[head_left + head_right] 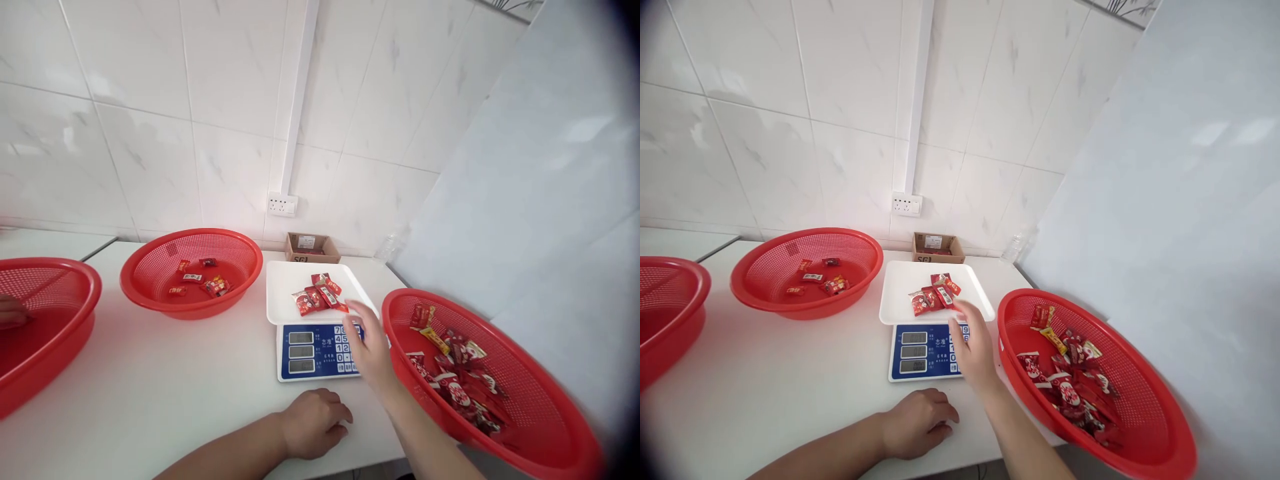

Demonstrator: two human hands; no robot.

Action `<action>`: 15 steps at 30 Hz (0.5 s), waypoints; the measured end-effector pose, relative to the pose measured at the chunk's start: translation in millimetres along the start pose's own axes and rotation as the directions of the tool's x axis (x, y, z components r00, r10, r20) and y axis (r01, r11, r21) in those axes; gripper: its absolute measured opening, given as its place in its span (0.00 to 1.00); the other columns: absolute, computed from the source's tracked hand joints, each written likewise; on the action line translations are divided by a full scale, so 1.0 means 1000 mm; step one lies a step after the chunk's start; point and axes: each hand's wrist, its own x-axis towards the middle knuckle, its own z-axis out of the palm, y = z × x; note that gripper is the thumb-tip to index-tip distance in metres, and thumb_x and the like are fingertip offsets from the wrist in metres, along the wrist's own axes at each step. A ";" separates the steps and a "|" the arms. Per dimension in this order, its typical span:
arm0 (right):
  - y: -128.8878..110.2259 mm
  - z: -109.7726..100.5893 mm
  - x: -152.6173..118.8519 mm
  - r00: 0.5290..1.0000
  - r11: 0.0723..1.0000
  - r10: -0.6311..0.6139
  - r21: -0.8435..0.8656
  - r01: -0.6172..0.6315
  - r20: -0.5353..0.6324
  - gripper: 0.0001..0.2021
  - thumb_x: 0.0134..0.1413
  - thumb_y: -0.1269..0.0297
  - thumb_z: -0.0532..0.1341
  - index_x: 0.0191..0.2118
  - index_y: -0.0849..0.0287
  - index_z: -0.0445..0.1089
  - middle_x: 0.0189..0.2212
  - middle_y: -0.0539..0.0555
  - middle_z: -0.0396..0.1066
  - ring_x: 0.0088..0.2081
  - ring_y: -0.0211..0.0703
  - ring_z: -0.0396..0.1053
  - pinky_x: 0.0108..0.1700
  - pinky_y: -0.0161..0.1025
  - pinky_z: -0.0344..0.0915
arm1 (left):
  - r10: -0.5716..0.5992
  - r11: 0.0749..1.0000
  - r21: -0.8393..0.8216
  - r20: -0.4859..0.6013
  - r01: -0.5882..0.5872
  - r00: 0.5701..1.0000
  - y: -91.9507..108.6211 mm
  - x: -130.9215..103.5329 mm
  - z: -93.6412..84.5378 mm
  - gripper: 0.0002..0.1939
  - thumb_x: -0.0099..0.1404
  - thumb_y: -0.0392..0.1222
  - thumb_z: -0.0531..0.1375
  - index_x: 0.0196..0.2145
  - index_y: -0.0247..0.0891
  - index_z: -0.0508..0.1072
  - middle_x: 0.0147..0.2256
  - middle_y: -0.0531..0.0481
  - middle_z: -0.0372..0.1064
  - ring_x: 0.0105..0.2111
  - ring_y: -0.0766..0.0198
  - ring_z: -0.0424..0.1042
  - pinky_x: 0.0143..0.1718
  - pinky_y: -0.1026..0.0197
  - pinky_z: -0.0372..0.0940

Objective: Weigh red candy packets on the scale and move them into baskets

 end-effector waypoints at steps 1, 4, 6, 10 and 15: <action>0.005 -0.003 -0.021 0.999 0.999 0.029 0.014 -0.029 -0.033 0.15 0.56 0.58 0.52 0.47 0.56 0.63 0.46 0.59 0.66 0.46 0.46 0.65 0.47 0.43 0.63 | -0.002 1.000 -0.002 -0.003 0.002 1.000 0.000 0.000 0.001 0.12 0.60 0.37 0.55 0.42 0.42 0.71 0.36 0.48 0.71 0.38 0.57 0.70 0.39 0.61 0.64; 0.027 -0.004 -0.077 0.974 0.972 0.226 0.064 -0.225 -0.004 0.12 0.53 0.55 0.54 0.36 0.57 0.67 0.33 0.56 0.71 0.36 0.46 0.69 0.38 0.40 0.67 | -0.013 1.000 -0.009 -0.011 0.013 1.000 -0.001 0.001 0.002 0.11 0.60 0.37 0.56 0.41 0.42 0.71 0.36 0.49 0.71 0.37 0.59 0.70 0.39 0.62 0.63; 0.039 -0.002 -0.099 0.933 0.931 0.335 0.104 -0.349 0.134 0.13 0.51 0.54 0.55 0.33 0.57 0.68 0.29 0.54 0.71 0.32 0.45 0.70 0.35 0.38 0.67 | -0.019 0.999 -0.027 -0.014 0.018 1.000 0.001 0.002 0.000 0.09 0.60 0.36 0.55 0.39 0.42 0.72 0.35 0.50 0.71 0.37 0.60 0.69 0.40 0.62 0.63; 0.051 -0.004 -0.106 0.849 0.844 0.408 0.215 -0.491 0.335 0.14 0.50 0.52 0.56 0.33 0.57 0.69 0.28 0.52 0.72 0.32 0.46 0.70 0.35 0.39 0.66 | -0.010 0.973 -0.231 -0.065 -0.005 0.998 0.022 0.005 -0.017 0.10 0.62 0.35 0.54 0.40 0.41 0.71 0.36 0.52 0.71 0.36 0.64 0.70 0.39 0.66 0.64; 0.054 -0.006 -0.103 0.820 0.819 0.444 0.207 -0.535 0.361 0.15 0.49 0.50 0.56 0.33 0.56 0.69 0.25 0.51 0.70 0.29 0.45 0.68 0.31 0.38 0.65 | 0.141 0.886 -0.457 0.112 -0.075 0.984 0.078 -0.010 -0.026 0.15 0.68 0.46 0.49 0.51 0.46 0.64 0.45 0.50 0.66 0.41 0.65 0.69 0.40 0.65 0.65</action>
